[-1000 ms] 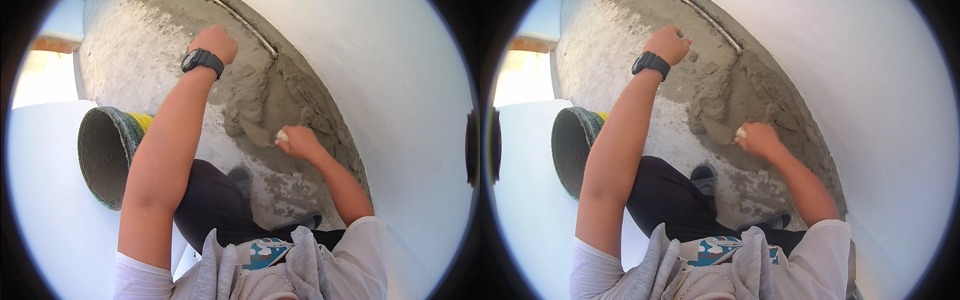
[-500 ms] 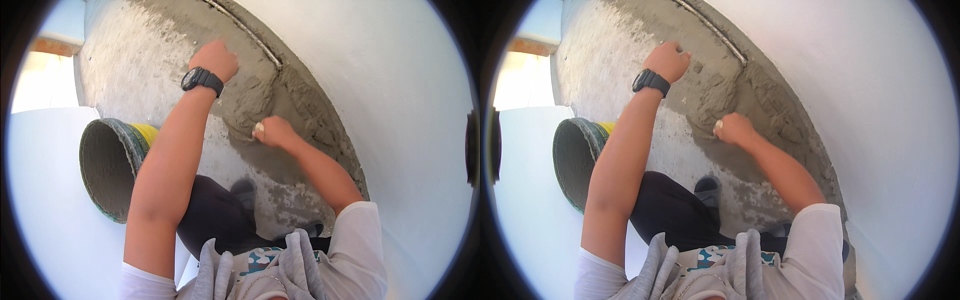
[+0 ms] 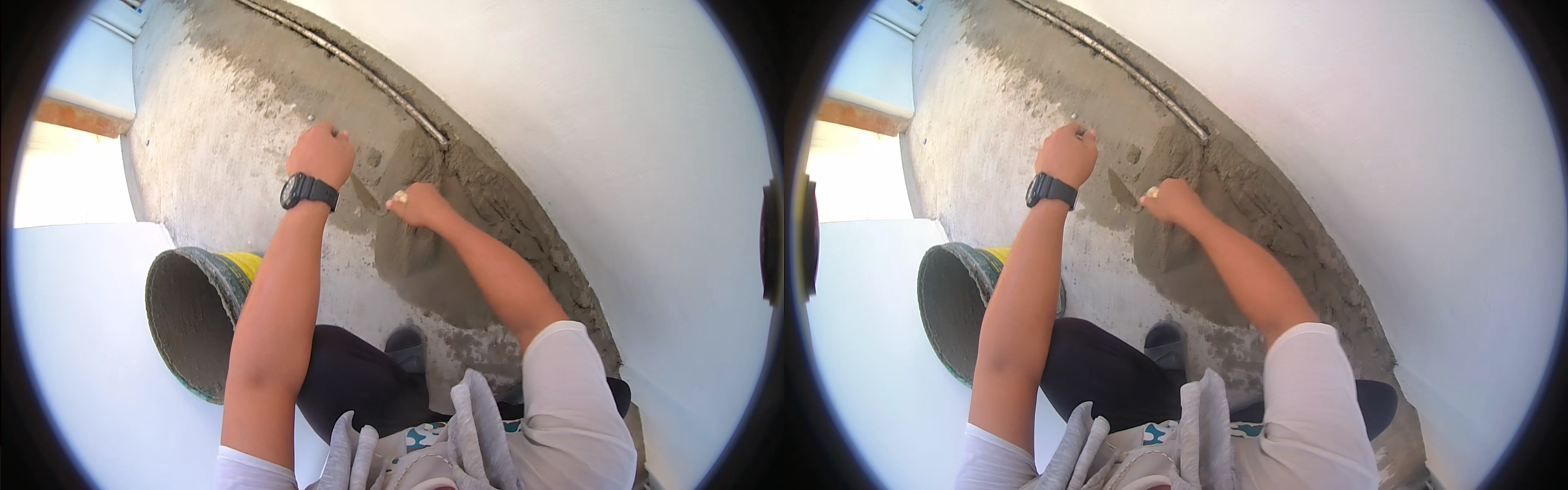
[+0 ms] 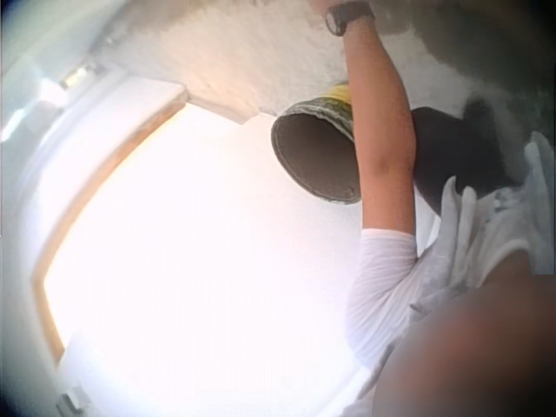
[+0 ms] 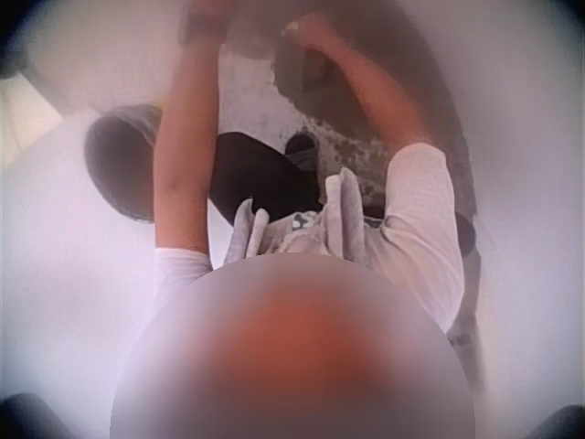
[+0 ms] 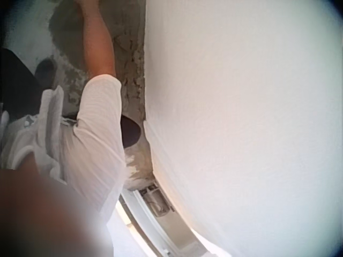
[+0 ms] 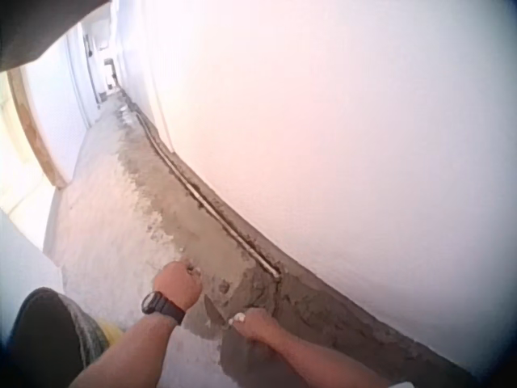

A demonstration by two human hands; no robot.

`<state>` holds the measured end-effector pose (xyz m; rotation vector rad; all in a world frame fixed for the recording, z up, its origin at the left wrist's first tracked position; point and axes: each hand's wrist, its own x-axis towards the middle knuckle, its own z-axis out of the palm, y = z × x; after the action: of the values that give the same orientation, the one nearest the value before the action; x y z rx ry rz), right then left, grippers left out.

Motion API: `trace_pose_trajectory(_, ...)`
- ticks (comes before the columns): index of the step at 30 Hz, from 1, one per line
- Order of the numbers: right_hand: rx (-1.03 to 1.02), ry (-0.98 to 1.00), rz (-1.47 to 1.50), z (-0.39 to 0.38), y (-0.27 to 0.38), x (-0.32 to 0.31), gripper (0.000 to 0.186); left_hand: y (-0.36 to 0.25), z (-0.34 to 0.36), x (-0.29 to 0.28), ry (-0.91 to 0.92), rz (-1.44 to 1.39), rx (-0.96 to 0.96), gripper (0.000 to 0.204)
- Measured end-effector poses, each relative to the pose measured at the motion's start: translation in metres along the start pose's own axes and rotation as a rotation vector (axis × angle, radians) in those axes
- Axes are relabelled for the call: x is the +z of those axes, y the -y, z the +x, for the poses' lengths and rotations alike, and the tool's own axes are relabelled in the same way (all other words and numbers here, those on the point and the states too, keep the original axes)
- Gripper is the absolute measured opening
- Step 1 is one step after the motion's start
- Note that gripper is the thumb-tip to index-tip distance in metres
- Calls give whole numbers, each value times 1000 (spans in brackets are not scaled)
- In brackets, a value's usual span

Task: The person scoops cement from a bucket and applies it to the lower part of a wall using a trowel. They repeatedly smooth the cement along the wall's base, working along a linear section.

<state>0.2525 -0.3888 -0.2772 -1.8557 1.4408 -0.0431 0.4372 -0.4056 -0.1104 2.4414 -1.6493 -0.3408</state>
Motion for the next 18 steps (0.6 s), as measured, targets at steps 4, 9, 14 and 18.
trace_pose_trajectory(4,170,-64,98,35,-6,-13,62,4,1,4,-4,4,10,32)
trace_pose_trajectory(9,216,-139,25,30,-27,-47,62,3,4,6,11,6,0,31)
trace_pose_trajectory(14,-24,162,-103,-9,-18,-14,61,-8,3,12,25,11,7,31)
trace_pose_trajectory(18,35,91,-129,18,-56,-56,59,-3,6,15,17,0,26,31)
